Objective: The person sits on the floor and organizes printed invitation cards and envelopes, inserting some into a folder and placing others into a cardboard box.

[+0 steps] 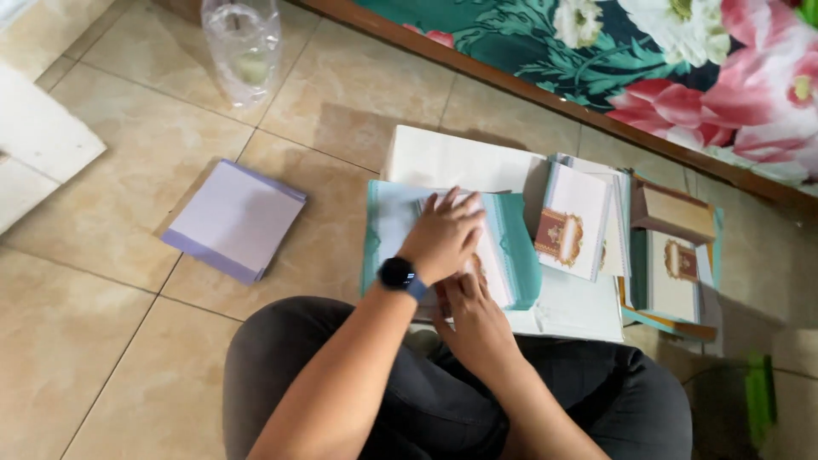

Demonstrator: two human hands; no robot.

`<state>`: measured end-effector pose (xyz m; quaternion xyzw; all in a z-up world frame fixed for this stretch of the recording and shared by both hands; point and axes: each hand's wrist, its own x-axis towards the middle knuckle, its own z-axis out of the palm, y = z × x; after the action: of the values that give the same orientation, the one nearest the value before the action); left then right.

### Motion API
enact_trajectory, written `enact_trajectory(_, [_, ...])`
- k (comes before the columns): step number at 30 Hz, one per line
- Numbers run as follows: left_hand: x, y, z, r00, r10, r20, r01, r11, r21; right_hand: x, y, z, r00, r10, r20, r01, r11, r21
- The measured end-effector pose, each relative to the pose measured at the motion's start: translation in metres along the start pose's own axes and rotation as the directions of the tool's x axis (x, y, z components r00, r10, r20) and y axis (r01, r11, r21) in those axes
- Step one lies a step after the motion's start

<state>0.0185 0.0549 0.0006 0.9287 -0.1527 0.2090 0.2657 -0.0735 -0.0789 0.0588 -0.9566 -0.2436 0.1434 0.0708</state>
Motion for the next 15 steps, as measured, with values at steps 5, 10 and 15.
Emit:
enact_trajectory(5, [-0.006, -0.011, 0.053, 0.964, -0.204, 0.173, 0.181, 0.973, 0.141, -0.018, 0.001, -0.029, 0.983, -0.098, -0.157, 0.139, 0.951, 0.276])
enact_trajectory(10, [0.001, 0.01, 0.008, 0.859, -0.288, 0.424, 0.182, 0.945, 0.273, 0.019, 0.064, -0.017, 0.957, -0.133, -0.258, 0.136, 0.991, -0.009])
enact_trajectory(15, [0.002, 0.013, 0.004, 0.846, -0.293, 0.445, 0.164, 0.938, 0.306, 0.102, 0.114, 0.009, 0.93, -0.328, -0.166, 0.291, 0.933, -0.212])
